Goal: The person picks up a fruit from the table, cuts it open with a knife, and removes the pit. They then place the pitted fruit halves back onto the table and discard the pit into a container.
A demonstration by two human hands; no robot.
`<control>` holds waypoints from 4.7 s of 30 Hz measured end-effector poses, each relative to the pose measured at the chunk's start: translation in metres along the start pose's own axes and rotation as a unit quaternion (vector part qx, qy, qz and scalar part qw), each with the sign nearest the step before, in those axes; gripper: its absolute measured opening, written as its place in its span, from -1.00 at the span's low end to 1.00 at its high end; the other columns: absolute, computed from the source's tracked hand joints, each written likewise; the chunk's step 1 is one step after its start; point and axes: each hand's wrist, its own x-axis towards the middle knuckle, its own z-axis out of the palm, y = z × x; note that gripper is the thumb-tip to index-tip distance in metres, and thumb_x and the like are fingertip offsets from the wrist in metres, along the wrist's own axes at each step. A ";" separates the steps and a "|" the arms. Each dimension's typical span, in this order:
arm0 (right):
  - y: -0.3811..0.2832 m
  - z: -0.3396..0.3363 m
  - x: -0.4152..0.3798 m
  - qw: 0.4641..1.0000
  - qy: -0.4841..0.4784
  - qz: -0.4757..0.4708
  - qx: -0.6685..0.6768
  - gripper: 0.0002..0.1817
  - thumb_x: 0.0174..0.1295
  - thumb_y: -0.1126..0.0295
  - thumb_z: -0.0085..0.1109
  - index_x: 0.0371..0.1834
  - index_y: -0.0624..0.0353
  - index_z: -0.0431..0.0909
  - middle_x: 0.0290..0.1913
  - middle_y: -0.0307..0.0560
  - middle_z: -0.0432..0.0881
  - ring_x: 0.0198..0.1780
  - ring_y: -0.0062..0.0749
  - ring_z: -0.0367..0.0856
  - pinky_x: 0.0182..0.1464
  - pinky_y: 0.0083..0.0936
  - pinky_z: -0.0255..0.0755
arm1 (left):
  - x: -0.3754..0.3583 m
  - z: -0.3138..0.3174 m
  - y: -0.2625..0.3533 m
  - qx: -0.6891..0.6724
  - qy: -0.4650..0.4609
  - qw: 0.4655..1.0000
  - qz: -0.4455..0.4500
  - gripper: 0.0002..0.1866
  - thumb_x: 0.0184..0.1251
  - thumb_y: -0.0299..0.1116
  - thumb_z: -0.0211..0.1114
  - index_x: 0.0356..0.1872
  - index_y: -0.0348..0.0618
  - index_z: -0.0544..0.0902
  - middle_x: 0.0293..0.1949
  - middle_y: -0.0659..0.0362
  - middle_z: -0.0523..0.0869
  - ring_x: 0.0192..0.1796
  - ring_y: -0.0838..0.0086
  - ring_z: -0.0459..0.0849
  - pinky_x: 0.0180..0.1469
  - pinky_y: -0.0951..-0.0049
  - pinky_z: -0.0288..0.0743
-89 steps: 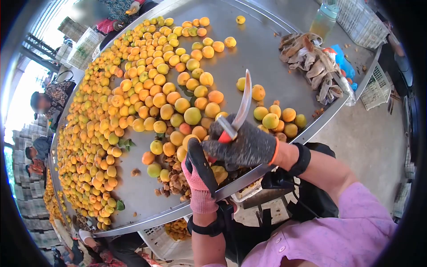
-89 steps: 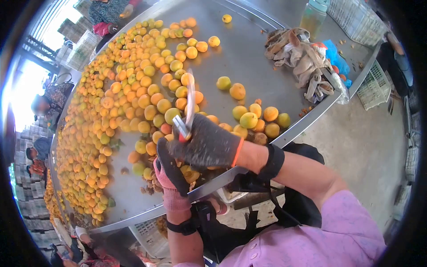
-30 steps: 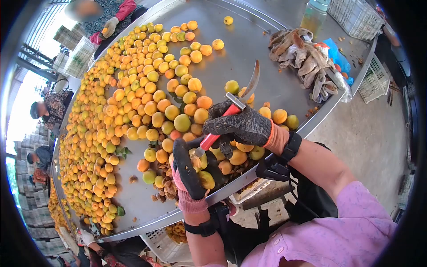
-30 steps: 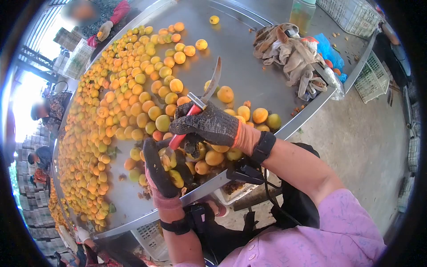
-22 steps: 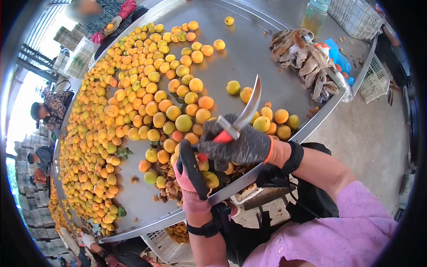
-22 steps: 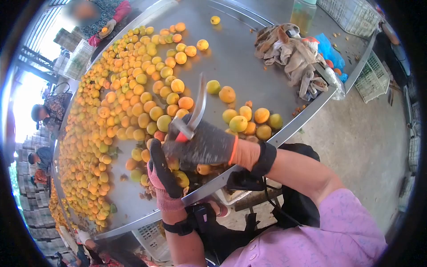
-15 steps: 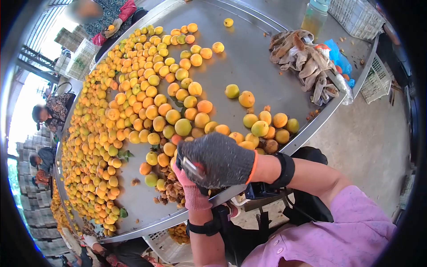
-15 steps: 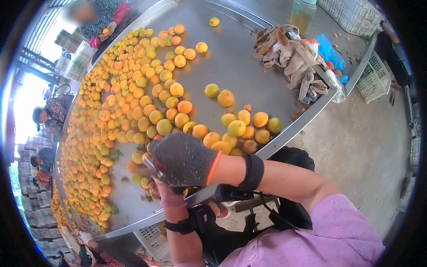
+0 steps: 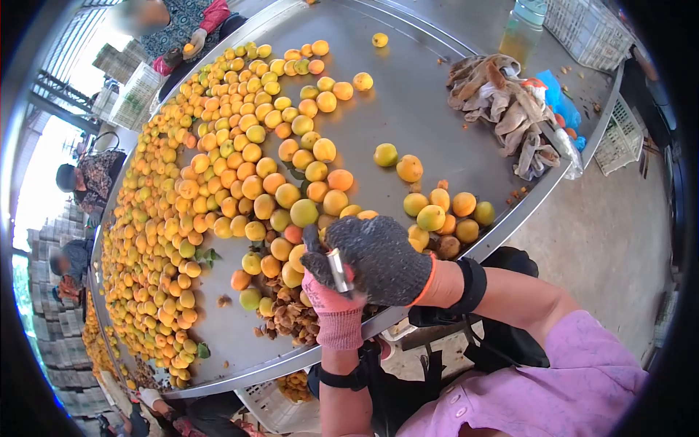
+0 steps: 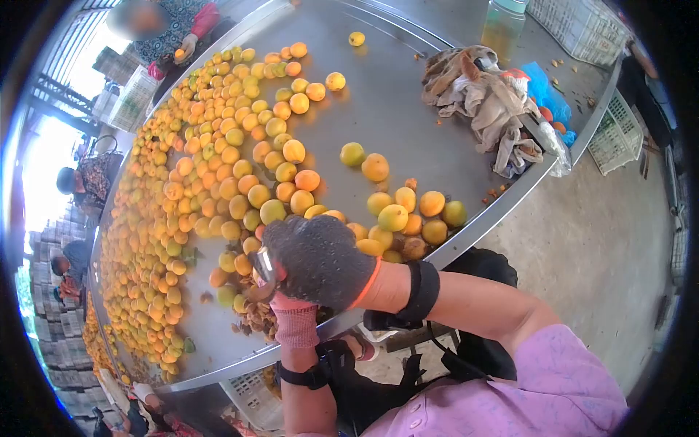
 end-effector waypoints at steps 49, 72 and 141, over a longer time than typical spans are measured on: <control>-0.009 -0.002 -0.007 0.862 -0.032 0.295 0.411 -0.86 0.14 0.47 0.15 -0.25 0.27 0.55 -0.38 -0.15 0.63 -0.35 -0.60 0.54 -0.26 -0.59 0.47 | -0.011 0.014 0.029 0.098 0.052 0.954 0.277 -0.71 0.33 -0.36 0.08 -0.10 -0.41 0.54 -0.17 0.08 0.64 -0.10 0.44 0.57 -0.01 0.44 0.42; 0.015 -0.012 -0.001 0.964 -0.126 0.119 0.203 -0.73 -0.03 0.40 0.31 -0.29 0.24 0.49 -0.45 0.09 0.53 -0.40 0.01 0.47 -0.33 -0.37 0.39 | -0.016 -0.003 0.073 0.069 -0.037 0.997 0.014 -0.63 0.21 -0.46 0.16 0.05 -0.35 0.48 -0.21 0.08 0.63 -0.33 0.55 0.62 -0.34 0.62 0.50; 0.016 -0.031 -0.019 0.994 0.023 0.091 0.055 -0.81 0.09 0.41 0.21 -0.37 0.27 0.42 -0.54 0.13 0.52 -0.48 0.07 0.52 -0.47 -0.29 0.35 | -0.067 -0.081 0.135 -0.166 -0.003 0.986 0.030 -0.46 0.31 -0.27 0.09 0.26 -0.25 0.24 0.07 -0.05 0.50 -0.30 0.43 0.62 -0.38 0.56 0.50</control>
